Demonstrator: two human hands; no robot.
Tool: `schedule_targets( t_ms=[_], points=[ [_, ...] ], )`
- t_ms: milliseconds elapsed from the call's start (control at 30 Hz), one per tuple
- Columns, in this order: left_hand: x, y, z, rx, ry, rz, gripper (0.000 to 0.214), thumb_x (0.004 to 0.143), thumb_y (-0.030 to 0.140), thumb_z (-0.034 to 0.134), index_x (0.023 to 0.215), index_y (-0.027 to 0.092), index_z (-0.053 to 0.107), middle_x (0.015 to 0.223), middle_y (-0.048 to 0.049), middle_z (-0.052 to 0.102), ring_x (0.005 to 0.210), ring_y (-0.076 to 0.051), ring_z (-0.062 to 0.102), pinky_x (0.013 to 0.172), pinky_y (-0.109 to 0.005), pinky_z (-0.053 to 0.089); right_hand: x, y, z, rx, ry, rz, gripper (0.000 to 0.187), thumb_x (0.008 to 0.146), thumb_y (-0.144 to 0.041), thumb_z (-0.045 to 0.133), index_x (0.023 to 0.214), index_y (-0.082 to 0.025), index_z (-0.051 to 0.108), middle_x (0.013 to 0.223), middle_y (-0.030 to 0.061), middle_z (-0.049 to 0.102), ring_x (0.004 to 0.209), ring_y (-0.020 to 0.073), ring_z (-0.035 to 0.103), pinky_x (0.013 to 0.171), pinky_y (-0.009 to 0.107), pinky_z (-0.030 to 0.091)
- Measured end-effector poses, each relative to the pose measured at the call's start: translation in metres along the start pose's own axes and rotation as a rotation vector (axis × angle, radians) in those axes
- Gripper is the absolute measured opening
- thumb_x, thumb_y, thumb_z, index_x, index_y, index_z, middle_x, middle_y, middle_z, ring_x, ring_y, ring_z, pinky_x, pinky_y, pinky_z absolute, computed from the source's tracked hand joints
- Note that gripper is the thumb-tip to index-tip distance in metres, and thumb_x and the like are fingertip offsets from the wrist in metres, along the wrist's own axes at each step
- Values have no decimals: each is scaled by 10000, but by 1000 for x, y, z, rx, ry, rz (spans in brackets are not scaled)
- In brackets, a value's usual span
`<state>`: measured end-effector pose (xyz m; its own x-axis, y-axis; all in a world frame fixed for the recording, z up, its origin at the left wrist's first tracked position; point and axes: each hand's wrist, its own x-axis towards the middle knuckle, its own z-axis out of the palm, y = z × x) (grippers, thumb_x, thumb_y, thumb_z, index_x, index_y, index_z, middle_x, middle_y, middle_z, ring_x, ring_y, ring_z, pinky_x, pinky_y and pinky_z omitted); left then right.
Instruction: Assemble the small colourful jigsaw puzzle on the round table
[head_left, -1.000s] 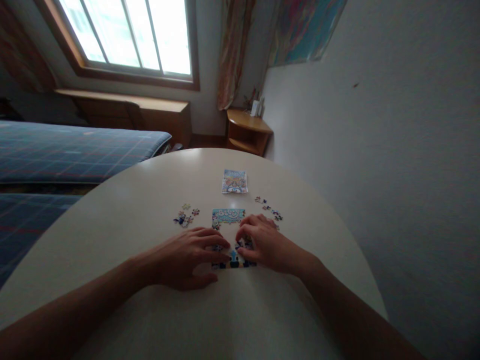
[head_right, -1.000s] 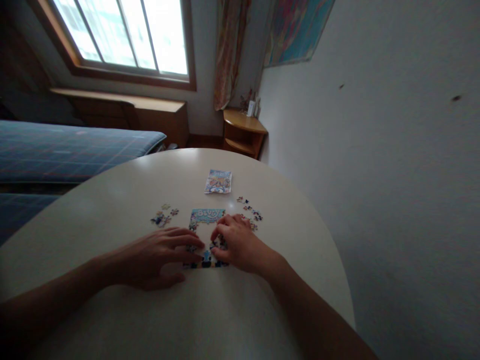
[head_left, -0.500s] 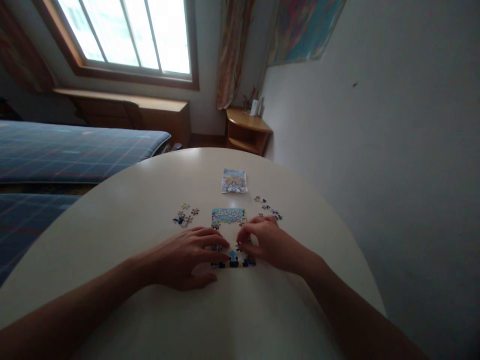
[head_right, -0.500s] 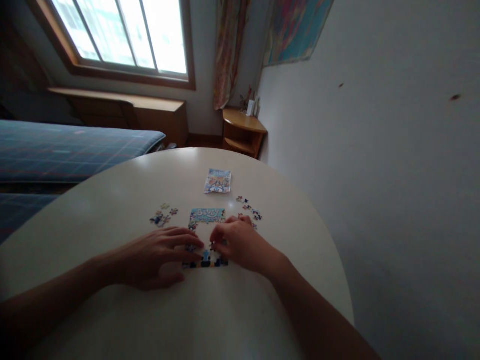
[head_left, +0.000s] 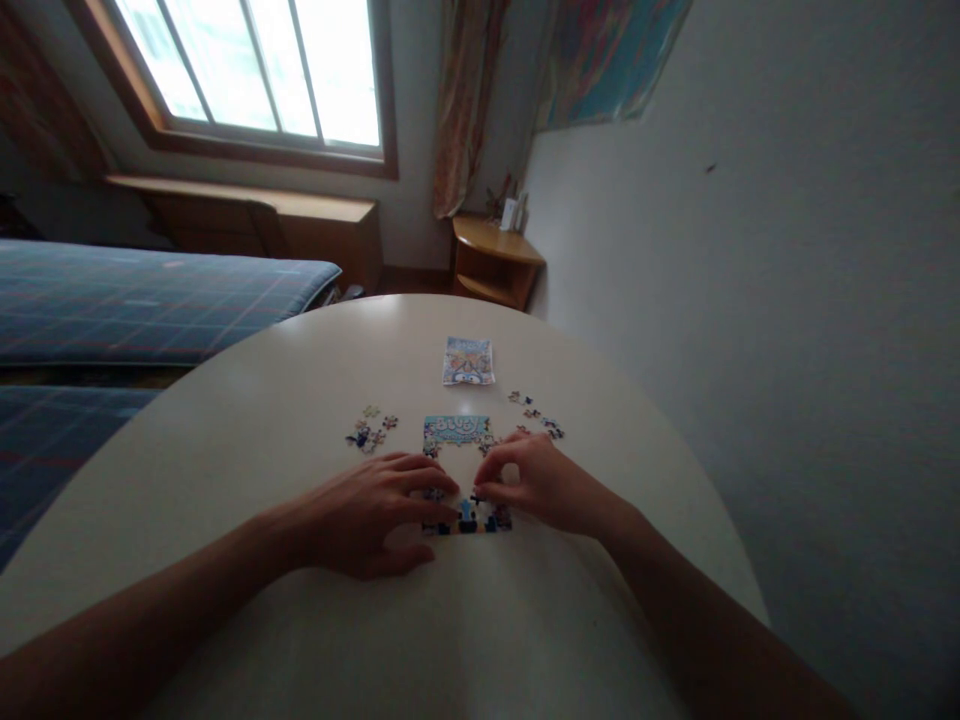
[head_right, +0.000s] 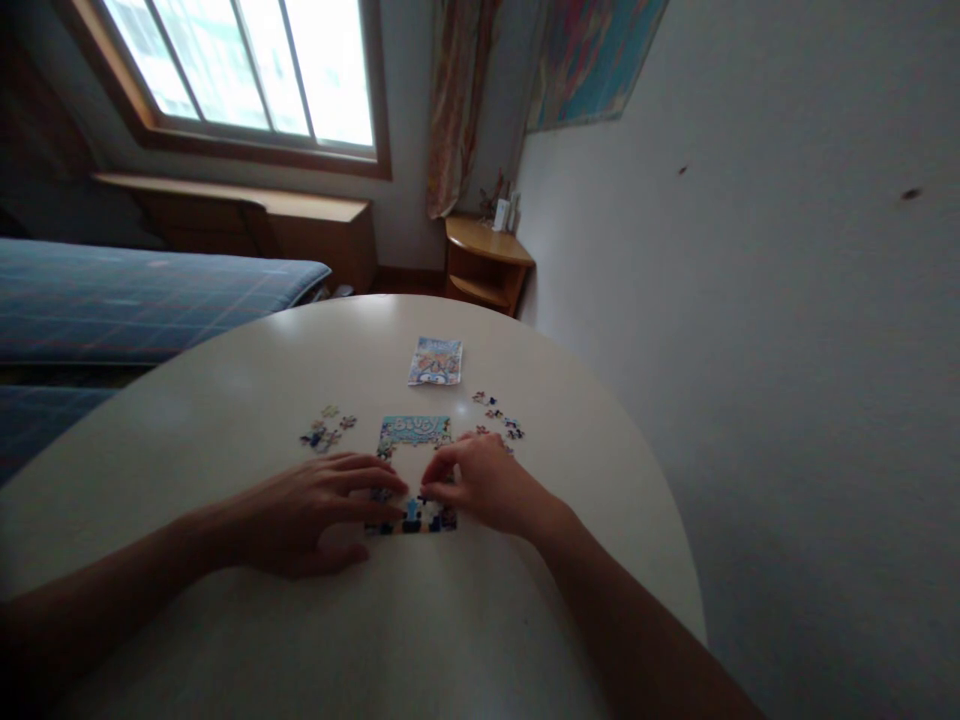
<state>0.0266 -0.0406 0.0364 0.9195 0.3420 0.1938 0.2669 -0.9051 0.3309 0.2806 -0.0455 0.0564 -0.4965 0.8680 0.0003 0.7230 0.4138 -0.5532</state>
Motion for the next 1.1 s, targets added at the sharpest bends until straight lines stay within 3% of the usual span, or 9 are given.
schedule_targets(
  t_ms=[367,567,867,1100],
  points=[
    [-1,-1,1,7,-4,2,373,868,342,638,1236,287,618,1302,-66,614,1181,-279,577,1019,-469,477,1,9,1,-55,-2,-51,64,858,-259,725,873,-264,787,940,29,731,964,202,604,926,377,366],
    [0,0,0,7,-20,2,371,877,335,625,1244,282,609,1310,-70,609,1185,-280,572,1015,-470,476,-3,1,-2,-151,-62,-48,228,752,-372,820,941,-260,762,1040,56,704,1091,274,569,980,448,324],
    [0,0,0,3,-13,8,393,871,336,636,1259,283,601,1305,-69,613,1180,-281,577,1022,-476,475,-4,4,-5,-144,-100,-61,181,784,-273,782,964,-274,763,1033,37,710,1071,252,581,975,429,327],
    [-1,-1,1,-9,16,14,376,864,335,645,1235,284,617,1292,-72,619,1161,-276,587,1014,-465,481,-7,11,-12,-90,-26,-100,63,876,-248,693,891,-266,752,945,4,732,975,195,629,973,392,291]
  ],
)
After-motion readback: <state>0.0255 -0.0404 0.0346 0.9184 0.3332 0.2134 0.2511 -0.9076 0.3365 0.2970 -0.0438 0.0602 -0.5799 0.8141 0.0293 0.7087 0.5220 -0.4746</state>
